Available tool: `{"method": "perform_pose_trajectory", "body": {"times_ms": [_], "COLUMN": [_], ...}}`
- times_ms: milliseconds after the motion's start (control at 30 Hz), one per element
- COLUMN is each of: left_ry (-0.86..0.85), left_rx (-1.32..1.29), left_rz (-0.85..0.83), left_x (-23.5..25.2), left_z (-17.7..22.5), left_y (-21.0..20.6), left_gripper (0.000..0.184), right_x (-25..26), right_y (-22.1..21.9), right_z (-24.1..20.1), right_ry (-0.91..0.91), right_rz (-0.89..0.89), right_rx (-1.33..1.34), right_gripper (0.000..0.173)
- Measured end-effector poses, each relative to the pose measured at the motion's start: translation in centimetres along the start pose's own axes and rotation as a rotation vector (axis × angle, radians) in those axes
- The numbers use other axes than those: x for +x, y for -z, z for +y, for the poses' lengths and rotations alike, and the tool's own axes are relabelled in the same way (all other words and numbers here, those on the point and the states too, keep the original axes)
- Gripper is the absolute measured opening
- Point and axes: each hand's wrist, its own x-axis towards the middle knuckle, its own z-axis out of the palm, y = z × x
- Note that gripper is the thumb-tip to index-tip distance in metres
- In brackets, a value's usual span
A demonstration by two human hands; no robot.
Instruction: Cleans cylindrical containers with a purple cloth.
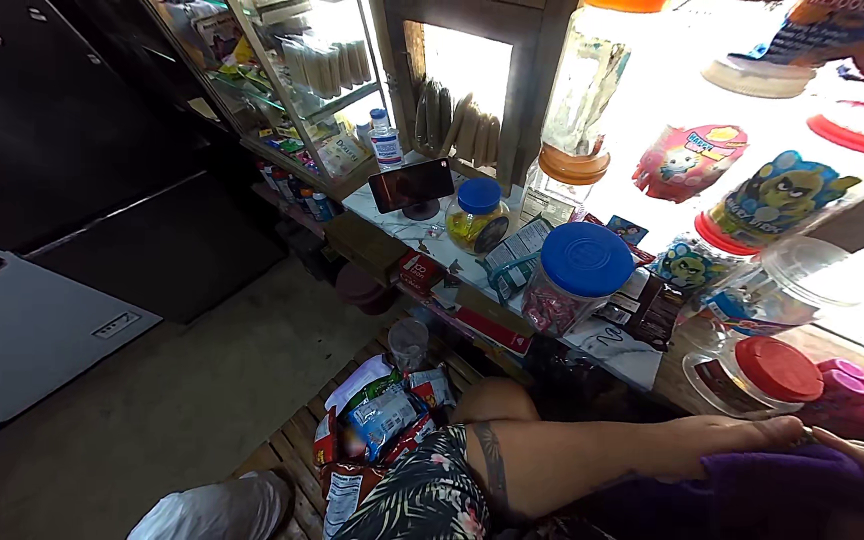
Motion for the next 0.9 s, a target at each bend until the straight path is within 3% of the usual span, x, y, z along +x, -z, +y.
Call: {"method": "perform_pose_trajectory", "body": {"times_ms": [100, 200, 267, 400, 567, 700, 800, 900], "left_ry": [0.038, -0.287, -0.349, -0.449, -0.633, -0.876, -0.948, -0.942], "left_rx": [-0.044, 0.042, 0.099, 0.172, 0.208, 0.221, 0.203, 0.198], "left_rz": [0.046, -0.058, -0.101, -0.014, 0.154, 0.301, 0.367, 0.491], "left_x": [0.0, 2.5, 4.3, 5.4, 5.1, 4.9, 4.6, 4.4], "left_z": [-0.1, -5.3, -7.9, -9.7, -9.9, -10.0, -9.9, -9.6], "left_y": [-0.8, -0.4, -0.4, -0.8, -1.1, -0.8, -0.3, 0.0], "left_gripper": [0.053, 0.045, 0.054, 0.047, 0.051, 0.048, 0.048, 0.050], "right_x": [-2.3, -3.2, -3.4, -3.6, -3.8, -4.9, -5.6, -5.6], "right_y": [0.5, 0.7, 0.9, 0.6, 0.4, 1.3, 0.7, 0.8], "right_z": [4.1, 5.3, 5.6, 5.4, 6.1, 5.9, 6.5, 6.8], "right_ry": [0.096, 0.086, 0.074, -0.063, -0.140, -0.352, -0.312, -0.251], "right_rz": [-0.042, -0.011, 0.000, 0.024, -0.001, -0.259, -0.404, -0.273], "right_rx": [-0.056, -0.023, -0.006, 0.150, 0.432, 0.444, 0.247, 0.343], "right_gripper": [0.028, 0.026, 0.025, 0.015, 0.039, 0.043, 0.023, 0.010]}}
